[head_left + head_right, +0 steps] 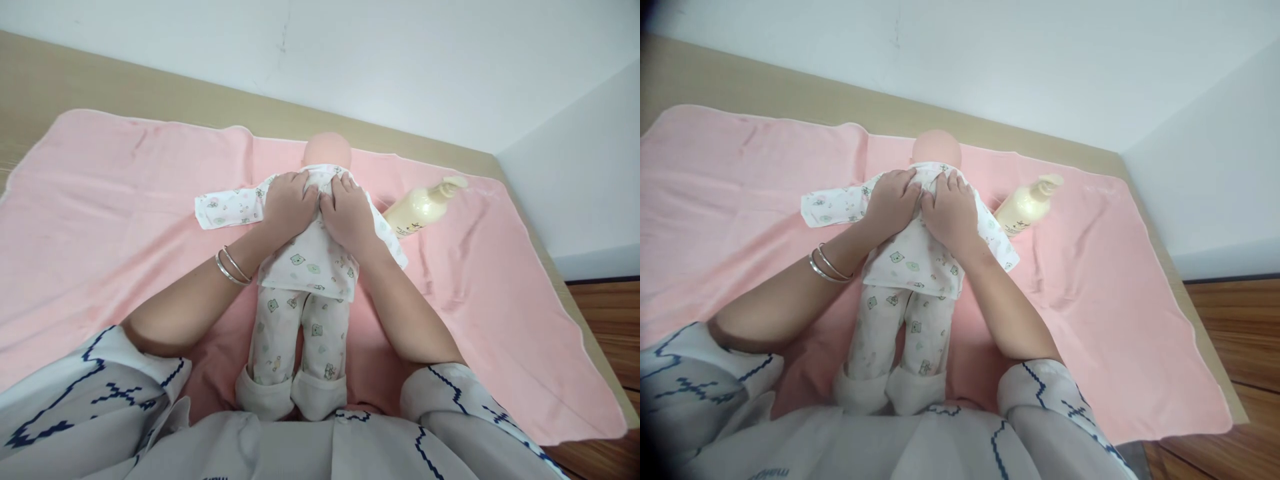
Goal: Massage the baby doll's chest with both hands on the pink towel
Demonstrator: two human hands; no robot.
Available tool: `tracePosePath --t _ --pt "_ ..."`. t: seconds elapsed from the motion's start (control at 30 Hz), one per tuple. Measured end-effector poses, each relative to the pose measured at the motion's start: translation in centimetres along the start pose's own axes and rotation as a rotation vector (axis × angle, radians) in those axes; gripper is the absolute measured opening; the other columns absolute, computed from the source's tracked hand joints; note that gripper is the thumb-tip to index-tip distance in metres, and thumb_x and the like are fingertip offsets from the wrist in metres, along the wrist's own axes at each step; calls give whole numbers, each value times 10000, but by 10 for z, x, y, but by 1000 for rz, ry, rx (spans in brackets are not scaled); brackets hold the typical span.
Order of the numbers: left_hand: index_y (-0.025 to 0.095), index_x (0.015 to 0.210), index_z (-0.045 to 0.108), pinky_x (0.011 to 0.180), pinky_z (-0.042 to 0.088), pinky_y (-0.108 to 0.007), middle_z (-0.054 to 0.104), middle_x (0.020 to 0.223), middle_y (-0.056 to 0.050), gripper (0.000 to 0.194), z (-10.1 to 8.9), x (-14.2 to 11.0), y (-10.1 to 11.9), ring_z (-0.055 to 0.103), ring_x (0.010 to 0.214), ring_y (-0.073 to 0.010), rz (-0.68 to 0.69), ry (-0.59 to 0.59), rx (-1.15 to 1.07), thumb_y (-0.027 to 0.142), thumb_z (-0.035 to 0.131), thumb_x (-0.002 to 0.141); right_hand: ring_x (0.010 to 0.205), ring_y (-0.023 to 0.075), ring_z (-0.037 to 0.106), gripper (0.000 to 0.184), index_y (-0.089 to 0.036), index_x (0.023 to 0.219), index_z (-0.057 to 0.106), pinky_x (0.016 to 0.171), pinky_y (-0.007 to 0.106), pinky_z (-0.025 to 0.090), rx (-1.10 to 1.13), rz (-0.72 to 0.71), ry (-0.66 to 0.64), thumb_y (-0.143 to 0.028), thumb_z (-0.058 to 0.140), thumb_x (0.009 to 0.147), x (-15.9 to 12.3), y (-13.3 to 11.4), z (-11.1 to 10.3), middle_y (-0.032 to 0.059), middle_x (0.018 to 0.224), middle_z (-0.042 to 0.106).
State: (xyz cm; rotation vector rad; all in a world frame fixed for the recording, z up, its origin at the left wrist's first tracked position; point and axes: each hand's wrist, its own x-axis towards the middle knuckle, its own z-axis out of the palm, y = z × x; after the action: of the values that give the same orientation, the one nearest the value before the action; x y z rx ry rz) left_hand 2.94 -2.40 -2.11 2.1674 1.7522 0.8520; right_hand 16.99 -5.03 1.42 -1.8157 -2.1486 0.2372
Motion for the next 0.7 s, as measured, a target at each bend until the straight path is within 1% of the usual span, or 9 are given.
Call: tracePosePath --t 0.1,0.23,0.33,0.43,0.53,0.6,0.63,0.7 --pt "161 1368 642 1164 444 -449 719 1339 -159 473 3 -1 -1 620 1276 -289 2 -1 -10 323 326 1055 1590 366 410 559 -42 1539 491 1299 606 324 -10 6 33 -299 349 1062 2 3 6 255 1660 484" --pt "133 1397 625 1180 431 -471 705 1368 -183 499 2 0 0 610 1293 -303 1 -15 -3 314 307 1059 1603 370 387 574 8 1547 466 1309 574 311 -52 21 4 -273 350 1061 -2 -2 5 281 1669 456" --pt "108 1435 588 1194 415 -494 683 1375 -213 530 -4 -1 2 593 1312 -322 40 -64 40 305 265 1065 1595 376 397 567 8 1541 469 1307 569 311 -59 28 0 -264 341 1061 -3 -4 4 283 1678 440" --pt "117 1439 575 1211 404 -520 655 1398 -223 523 -14 -7 9 574 1345 -342 77 -113 82 299 261 1062 1594 375 397 562 -13 1531 479 1303 574 315 -35 22 4 -287 349 1058 0 0 2 270 1672 455" --pt "94 1449 560 1253 374 -562 586 1493 -247 507 -23 -18 22 512 1442 -374 78 -149 102 301 304 1062 1524 379 484 536 -77 1497 528 1267 599 360 16 48 -11 -338 335 1070 6 12 -1 230 1606 551" --pt "96 1469 537 1282 340 -585 539 1559 -240 496 -26 -25 30 453 1510 -380 88 -149 98 291 326 1064 1454 387 552 533 -92 1468 554 1228 615 401 29 70 -26 -379 317 1087 9 18 -4 229 1551 600" --pt "107 1463 538 1287 334 -590 534 1570 -230 483 -26 -27 32 441 1522 -376 94 -143 90 279 330 1064 1441 392 564 540 -79 1465 553 1220 617 411 15 74 -34 -391 315 1094 9 19 -5 242 1546 599" --pt "124 1396 580 1266 364 -583 577 1517 -218 441 -26 -25 31 480 1483 -366 108 -134 68 246 329 1054 1480 402 530 565 -24 1496 518 1239 614 397 -47 60 -49 -383 333 1101 5 15 -7 281 1588 548"
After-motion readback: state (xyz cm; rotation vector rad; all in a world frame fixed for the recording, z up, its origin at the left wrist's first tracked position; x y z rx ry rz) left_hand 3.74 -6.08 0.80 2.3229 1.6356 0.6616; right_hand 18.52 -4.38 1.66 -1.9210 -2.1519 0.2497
